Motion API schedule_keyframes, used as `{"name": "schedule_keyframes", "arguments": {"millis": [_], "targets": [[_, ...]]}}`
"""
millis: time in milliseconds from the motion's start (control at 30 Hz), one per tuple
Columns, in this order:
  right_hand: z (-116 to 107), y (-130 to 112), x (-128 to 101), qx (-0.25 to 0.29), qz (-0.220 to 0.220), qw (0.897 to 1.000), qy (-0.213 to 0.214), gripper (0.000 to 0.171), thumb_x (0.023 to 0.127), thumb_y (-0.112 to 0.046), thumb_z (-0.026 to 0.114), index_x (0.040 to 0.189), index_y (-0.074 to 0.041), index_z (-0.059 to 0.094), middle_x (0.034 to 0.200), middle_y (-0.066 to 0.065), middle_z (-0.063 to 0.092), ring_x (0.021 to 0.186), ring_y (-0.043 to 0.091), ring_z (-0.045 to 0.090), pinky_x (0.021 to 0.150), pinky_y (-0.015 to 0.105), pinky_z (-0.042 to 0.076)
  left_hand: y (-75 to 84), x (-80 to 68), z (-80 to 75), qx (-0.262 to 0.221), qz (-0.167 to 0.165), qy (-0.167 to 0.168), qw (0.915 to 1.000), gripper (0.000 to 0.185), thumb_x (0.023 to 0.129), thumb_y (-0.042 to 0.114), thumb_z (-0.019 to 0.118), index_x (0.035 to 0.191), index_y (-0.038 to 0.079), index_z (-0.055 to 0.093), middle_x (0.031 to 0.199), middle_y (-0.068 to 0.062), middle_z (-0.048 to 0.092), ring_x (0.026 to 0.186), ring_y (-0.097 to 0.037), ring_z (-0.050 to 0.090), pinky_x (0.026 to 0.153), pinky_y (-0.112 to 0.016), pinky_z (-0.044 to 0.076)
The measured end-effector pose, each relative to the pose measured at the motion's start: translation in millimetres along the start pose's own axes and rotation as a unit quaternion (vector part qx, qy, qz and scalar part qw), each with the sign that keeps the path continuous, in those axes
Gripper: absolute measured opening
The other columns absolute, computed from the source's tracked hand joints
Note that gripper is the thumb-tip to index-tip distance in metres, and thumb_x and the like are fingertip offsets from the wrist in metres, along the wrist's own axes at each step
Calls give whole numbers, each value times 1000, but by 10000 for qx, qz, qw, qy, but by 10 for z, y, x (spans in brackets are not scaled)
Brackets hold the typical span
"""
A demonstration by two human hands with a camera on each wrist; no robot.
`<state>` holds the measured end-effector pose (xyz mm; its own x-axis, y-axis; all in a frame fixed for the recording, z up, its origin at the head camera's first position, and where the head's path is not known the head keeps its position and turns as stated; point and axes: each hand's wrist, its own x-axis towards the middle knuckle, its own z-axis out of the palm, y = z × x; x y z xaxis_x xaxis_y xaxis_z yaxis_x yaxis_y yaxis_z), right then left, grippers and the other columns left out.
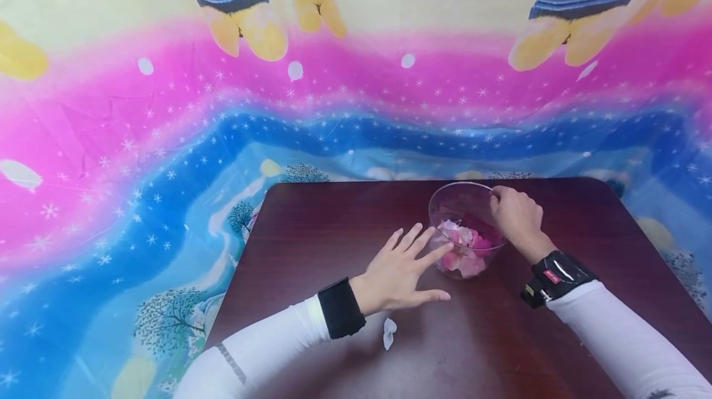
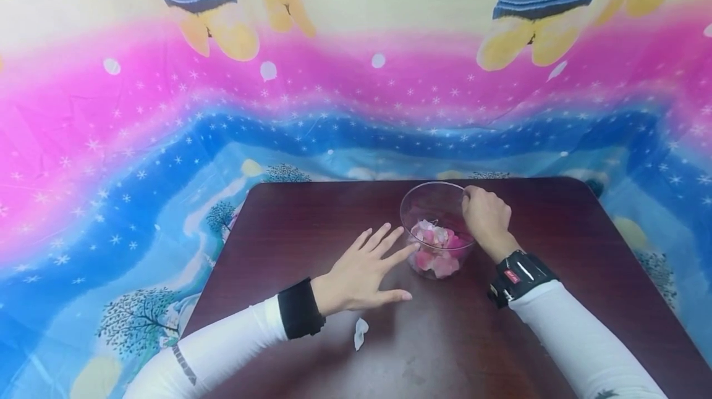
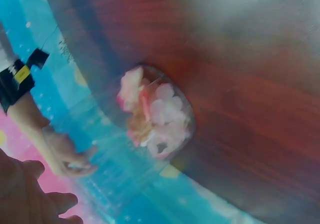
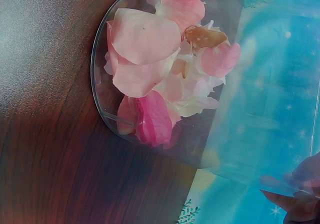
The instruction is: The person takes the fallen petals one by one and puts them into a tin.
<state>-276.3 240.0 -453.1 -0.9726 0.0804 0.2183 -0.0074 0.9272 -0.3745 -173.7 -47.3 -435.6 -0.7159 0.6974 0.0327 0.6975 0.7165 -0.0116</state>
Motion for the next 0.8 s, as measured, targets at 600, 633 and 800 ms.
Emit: {"name": "schedule_keyframes", "arguments": {"millis": [600, 633, 800], "targets": [[10, -33, 6, 33, 3, 10000, -8, 29, 100, -21, 51, 118, -6, 68, 94, 26, 71, 77, 45, 66, 50, 47, 42, -47, -397, 383, -145, 19, -322, 9994, 82, 92, 81, 33, 161, 42, 15, 170, -4, 23, 159, -27, 18, 125, -53, 26], [5, -35, 7, 23, 16, 10000, -13, 29, 100, -21, 51, 119, -6, 68, 94, 26, 71, 77, 45, 66, 50, 48, 42, -52, -415, 402, -144, 19, -337, 9993, 82, 92, 81, 32, 161, 41, 15, 170, -4, 23, 159, -27, 18, 124, -53, 27], [-6, -26, 12, 13, 37, 10000, 8, 28, 100, -21, 51, 118, -7, 69, 94, 26, 71, 77, 46, 66, 50, 48, 42, -81, -505, 483, -279, -58, -333, 9990, 81, 93, 79, 37, 161, 39, 20, 169, -6, 25, 158, -29, 22, 122, -55, 31]]}}
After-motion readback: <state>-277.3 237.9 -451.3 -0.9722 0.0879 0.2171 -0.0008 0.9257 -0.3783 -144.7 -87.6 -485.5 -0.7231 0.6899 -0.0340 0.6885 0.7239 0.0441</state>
